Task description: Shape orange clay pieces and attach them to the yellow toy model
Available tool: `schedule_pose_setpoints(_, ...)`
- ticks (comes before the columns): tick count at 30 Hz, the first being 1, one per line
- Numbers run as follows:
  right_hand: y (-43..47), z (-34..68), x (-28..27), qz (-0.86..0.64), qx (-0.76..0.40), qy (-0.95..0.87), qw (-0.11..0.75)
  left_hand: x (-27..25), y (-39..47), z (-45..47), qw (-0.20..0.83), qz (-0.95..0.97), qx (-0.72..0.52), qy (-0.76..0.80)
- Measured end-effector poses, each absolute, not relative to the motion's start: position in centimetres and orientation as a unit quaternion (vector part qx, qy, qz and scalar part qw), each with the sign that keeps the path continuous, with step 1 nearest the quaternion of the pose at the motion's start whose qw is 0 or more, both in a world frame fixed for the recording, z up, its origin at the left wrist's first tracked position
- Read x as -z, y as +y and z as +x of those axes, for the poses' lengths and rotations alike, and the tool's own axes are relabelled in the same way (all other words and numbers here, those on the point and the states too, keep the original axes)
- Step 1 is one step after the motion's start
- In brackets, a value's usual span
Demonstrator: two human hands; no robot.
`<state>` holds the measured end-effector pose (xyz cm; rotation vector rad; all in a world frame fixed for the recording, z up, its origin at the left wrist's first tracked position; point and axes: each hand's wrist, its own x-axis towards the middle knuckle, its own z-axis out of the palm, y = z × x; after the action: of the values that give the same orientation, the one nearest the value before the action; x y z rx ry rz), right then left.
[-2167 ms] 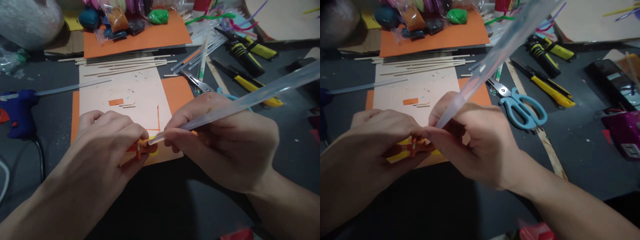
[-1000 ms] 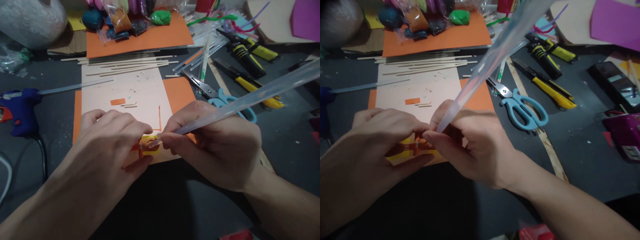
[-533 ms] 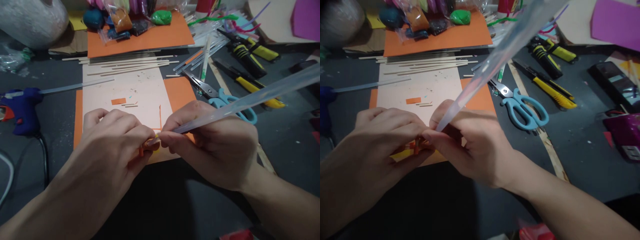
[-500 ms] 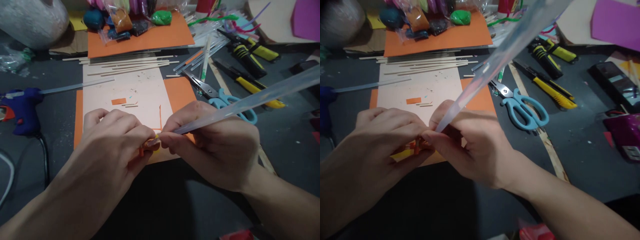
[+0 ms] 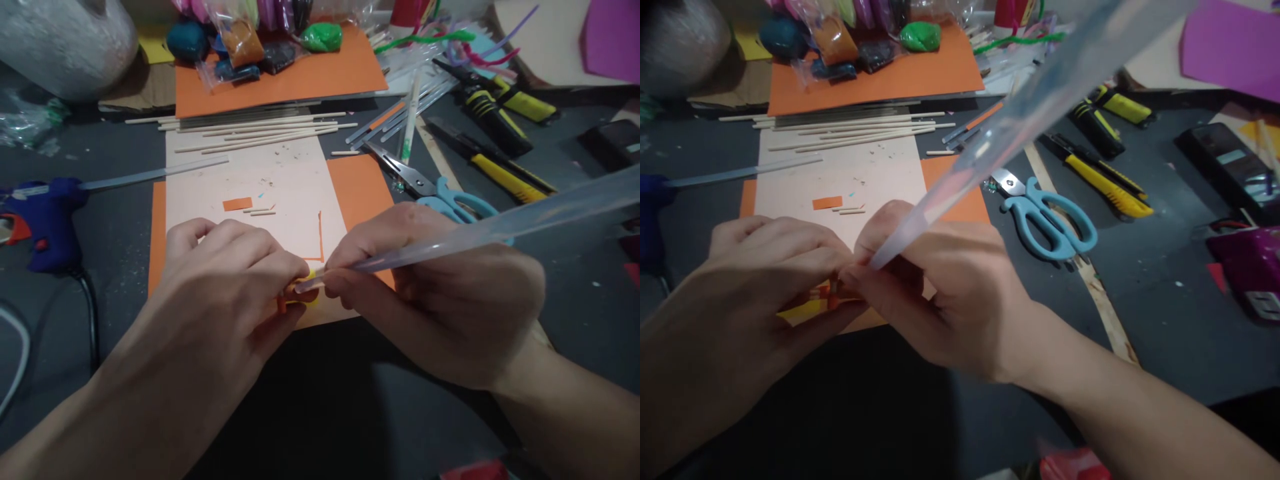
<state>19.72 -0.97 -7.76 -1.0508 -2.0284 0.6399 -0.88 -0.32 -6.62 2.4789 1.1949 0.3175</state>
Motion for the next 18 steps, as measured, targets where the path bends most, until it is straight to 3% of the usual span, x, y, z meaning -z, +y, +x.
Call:
schedule_pose_setpoints(6, -0.99, 19.79, 7.86, -0.396, -0.241, -0.807, 0.367, 7.12, -0.31, -1.21, 0.163, 0.880, -0.149, 0.421)
schedule_pose_setpoints(18, -0.99, 19.84, 7.24, -0.363, -0.214, -0.835, 0.353, 6.55, -0.08, -0.78, 0.176, 0.880, -0.111, 0.427)
